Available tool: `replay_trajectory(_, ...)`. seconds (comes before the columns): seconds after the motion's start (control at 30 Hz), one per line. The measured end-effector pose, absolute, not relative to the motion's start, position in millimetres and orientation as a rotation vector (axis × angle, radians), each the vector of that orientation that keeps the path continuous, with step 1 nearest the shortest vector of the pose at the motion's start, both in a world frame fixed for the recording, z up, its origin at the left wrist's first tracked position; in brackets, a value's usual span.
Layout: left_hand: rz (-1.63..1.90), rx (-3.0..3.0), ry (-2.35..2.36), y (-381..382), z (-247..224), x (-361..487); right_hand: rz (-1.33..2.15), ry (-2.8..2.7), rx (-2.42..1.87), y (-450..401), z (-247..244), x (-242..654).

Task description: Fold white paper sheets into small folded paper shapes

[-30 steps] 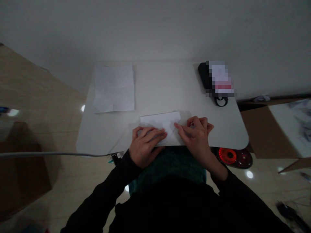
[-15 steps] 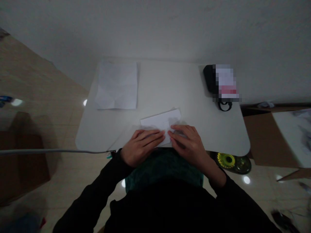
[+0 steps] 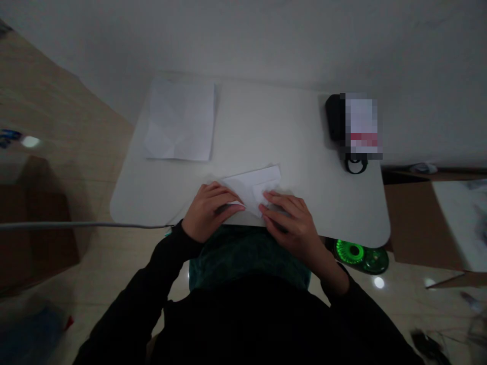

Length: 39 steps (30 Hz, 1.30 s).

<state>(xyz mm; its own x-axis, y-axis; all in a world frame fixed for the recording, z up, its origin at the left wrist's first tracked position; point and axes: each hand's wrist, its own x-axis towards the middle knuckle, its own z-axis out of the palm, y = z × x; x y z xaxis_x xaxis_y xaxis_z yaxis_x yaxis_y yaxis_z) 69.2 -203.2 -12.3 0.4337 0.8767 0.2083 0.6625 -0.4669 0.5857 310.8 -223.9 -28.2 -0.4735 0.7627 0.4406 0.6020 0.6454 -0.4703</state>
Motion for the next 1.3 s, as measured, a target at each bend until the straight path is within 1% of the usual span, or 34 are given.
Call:
replay_trajectory(0.17, 0.711, 2.195, 1.481, -192, -15, 80, 0.323, -2.269, -1.040, -226, -30, 313)
replay_trajectory(0.67, 0.628, 2.017, 1.700, -183, -7, 94, 0.170, -2.496, -0.912, -229, -33, 320)
replay_trajectory(1.3, 0.487, 1.966, 1.773, -172, -3, 101, 0.191, -2.514, -0.852, -230, -33, 322)
